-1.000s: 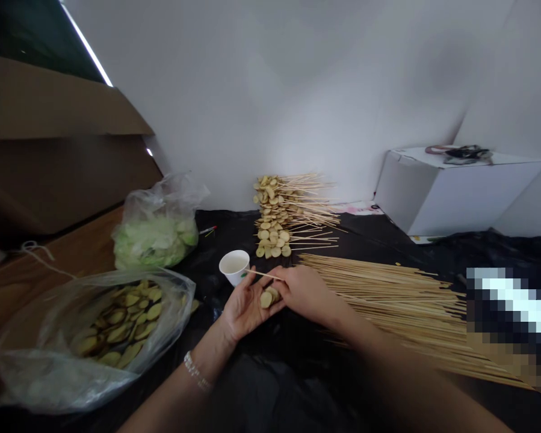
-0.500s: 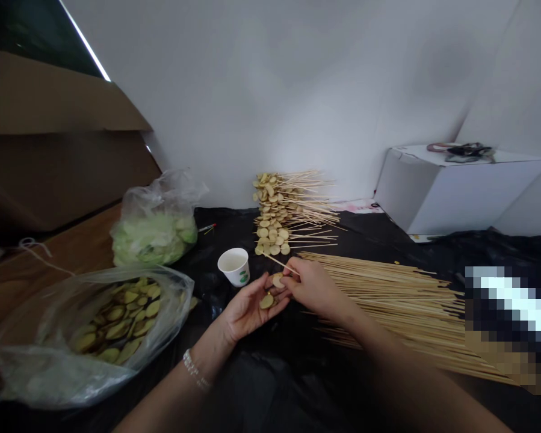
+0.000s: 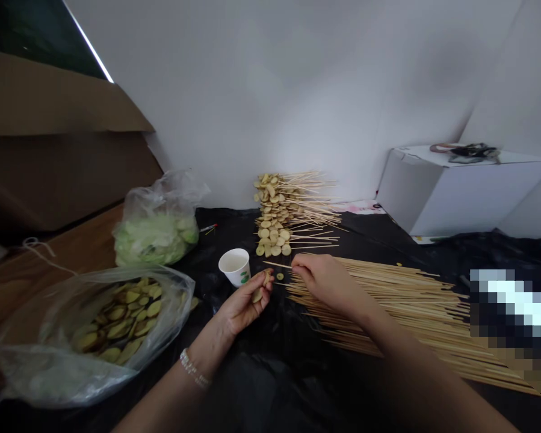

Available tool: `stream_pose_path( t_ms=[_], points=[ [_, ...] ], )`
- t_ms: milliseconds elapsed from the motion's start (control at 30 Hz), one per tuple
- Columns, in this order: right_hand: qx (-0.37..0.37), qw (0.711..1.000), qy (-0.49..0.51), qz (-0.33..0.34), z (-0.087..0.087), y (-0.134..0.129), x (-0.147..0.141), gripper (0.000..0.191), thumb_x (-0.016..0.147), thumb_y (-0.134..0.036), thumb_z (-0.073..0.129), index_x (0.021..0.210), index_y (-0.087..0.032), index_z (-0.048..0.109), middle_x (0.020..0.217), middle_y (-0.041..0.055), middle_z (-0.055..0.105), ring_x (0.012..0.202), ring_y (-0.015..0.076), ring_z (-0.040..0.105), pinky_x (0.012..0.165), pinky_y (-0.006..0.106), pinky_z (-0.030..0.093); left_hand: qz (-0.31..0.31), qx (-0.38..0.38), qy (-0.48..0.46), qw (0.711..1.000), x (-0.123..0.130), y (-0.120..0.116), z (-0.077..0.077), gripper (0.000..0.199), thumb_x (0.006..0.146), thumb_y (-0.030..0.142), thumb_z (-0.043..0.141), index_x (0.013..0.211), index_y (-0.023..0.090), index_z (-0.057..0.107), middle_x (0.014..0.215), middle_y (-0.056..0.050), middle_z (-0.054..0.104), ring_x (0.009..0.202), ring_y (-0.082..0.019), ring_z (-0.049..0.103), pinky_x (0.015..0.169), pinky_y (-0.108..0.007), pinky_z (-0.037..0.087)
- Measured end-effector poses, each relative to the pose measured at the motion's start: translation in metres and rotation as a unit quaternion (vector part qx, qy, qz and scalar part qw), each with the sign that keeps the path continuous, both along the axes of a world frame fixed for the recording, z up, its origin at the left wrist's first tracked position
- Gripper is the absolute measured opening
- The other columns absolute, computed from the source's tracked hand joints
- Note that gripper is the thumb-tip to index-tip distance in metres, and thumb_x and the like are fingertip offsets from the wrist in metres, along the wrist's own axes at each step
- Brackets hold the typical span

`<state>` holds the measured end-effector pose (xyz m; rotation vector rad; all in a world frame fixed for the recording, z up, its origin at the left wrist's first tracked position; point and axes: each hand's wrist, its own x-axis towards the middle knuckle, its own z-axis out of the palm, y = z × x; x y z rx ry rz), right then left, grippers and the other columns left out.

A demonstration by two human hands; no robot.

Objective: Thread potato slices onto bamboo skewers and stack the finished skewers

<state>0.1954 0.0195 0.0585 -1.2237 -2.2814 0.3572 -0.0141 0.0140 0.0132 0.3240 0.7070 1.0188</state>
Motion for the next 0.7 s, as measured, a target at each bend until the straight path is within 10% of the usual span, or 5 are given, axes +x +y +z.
stream_pose_path(
  t_ms=[700],
  points=[
    [0.021,0.994,-0.110,-0.009,0.0026,-0.0060,0.0026,0.030,0.091,-0.028,0.041,0.079,-0.024,0.068,0.076,0.0013,0.069,0.066,0.0142,0.058,0.062,0.025,0.035,0.058,-0.026,-0.023,0.998,0.0024,0.0032,-0.0064,0.010,0.084,0.014,0.058,0.092,0.011,0.063,0.081,-0.005,0.063,0.062,-0.005,0.058,0.053,-0.012,0.049]
  ],
)
